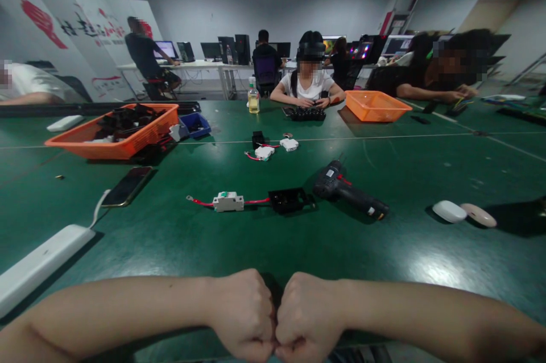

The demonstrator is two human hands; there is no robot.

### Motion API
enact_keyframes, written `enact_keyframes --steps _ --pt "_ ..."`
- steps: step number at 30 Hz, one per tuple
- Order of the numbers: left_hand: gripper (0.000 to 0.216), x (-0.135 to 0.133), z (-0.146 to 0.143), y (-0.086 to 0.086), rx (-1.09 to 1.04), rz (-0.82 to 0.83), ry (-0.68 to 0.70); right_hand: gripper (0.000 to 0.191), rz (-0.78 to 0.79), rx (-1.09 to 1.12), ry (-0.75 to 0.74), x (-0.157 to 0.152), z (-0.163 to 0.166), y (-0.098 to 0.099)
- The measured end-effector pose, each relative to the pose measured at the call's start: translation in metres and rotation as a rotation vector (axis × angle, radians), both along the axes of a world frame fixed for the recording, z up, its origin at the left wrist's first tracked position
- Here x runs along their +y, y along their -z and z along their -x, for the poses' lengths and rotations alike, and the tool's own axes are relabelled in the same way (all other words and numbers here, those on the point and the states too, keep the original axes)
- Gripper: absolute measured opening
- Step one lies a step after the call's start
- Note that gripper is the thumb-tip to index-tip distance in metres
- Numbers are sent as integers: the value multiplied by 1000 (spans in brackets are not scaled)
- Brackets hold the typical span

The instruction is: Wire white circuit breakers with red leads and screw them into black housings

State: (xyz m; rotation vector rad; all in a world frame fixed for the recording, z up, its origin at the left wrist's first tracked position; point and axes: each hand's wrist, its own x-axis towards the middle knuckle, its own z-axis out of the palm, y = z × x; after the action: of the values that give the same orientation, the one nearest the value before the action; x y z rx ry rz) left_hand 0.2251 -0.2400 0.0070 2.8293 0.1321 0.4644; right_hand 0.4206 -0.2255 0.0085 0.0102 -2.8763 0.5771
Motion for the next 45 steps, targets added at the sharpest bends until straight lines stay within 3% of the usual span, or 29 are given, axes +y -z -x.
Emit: enact_keyframes --steps 38,45 --pt "29 -1 0 1 -48 4 -17 28 46 128 -6 0 -2 5" --pt "29 0 0 0 -49 -3 -13 28 32 54 -12 0 -1 2"
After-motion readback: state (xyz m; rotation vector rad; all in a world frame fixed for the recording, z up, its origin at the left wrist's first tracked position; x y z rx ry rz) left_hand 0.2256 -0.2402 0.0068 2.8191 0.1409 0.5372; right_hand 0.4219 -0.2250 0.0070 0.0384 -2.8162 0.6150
